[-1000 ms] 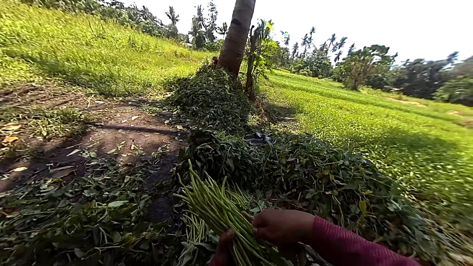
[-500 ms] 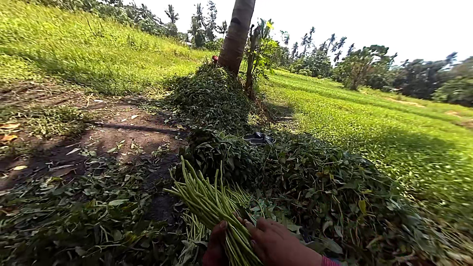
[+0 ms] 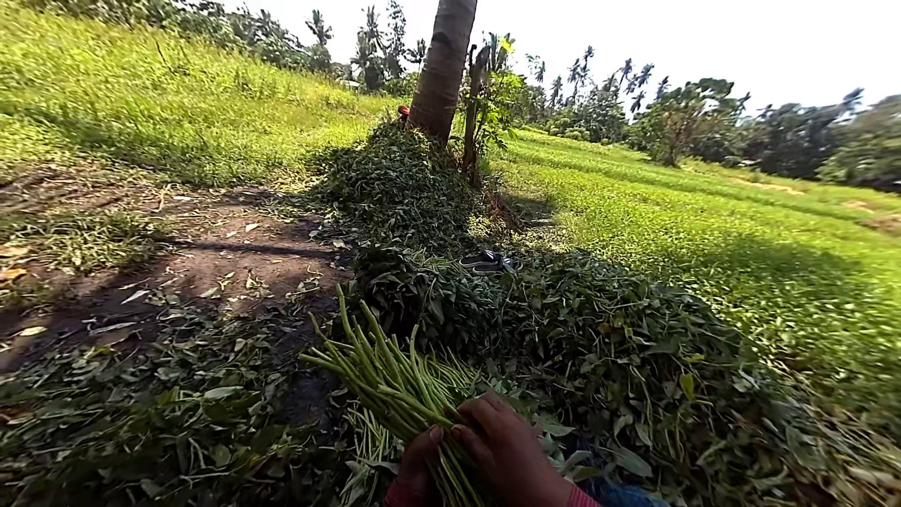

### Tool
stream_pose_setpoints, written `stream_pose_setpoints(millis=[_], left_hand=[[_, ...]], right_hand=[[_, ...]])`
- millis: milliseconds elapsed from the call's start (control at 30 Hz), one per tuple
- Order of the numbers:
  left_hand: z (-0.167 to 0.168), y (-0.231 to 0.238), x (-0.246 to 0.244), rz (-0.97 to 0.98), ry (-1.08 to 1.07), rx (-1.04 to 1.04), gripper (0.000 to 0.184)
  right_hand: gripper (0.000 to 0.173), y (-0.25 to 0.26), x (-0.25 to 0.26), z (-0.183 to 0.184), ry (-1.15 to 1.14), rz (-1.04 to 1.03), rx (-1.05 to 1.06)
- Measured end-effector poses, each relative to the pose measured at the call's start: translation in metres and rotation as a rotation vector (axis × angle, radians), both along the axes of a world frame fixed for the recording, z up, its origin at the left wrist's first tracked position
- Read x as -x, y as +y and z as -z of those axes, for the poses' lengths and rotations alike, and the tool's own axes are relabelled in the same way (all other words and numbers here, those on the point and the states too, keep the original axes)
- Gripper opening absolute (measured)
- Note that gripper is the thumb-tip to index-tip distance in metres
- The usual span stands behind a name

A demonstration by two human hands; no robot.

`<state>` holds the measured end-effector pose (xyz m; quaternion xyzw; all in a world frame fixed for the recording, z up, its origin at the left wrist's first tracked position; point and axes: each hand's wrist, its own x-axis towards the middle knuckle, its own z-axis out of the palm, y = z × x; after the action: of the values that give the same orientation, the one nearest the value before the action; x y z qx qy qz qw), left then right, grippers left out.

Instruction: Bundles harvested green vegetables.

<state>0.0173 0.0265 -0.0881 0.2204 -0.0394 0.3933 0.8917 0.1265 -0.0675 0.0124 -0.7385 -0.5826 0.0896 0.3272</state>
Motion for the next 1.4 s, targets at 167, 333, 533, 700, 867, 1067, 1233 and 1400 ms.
stream_pose_setpoints(millis=[167,333,533,700,867,1067,1233,1400], left_hand=[[0.01,0.001,-0.001,0.02,-0.053,-0.062,0.031],[0.013,-0.001,-0.005,0.029,-0.017,-0.051,0.034],[0.007,-0.011,-0.01,-0.109,0.288,0.061,0.059],[0.006,-0.009,-0.004,0.018,0.154,0.058,0.039],[0.007,0.006,-0.002,0.227,-0.108,0.071,0.035],[0.006,0.021,0.001,0.295,-0.239,0.049,0.041],[0.002,0.019,0.005,0.327,-0.279,-0.026,0.046],[0.01,0.018,0.007,0.28,-0.214,-0.088,0.043]], right_hand=[[0.025,0.009,0.0,0.0,0.317,0.087,0.007],[0.023,0.013,0.002,0.0,0.355,0.171,0.042],[0.023,0.011,0.006,-0.002,0.162,0.191,0.144],[0.026,0.005,0.004,0.005,0.38,0.183,0.072],[0.023,-0.002,-0.03,-0.034,0.543,0.226,0.058],[0.018,-0.005,-0.069,-0.086,0.251,0.281,-0.088],[0.022,0.034,-0.095,-0.064,0.041,0.28,-0.087],[0.043,0.057,-0.097,-0.026,0.081,0.119,0.179]])
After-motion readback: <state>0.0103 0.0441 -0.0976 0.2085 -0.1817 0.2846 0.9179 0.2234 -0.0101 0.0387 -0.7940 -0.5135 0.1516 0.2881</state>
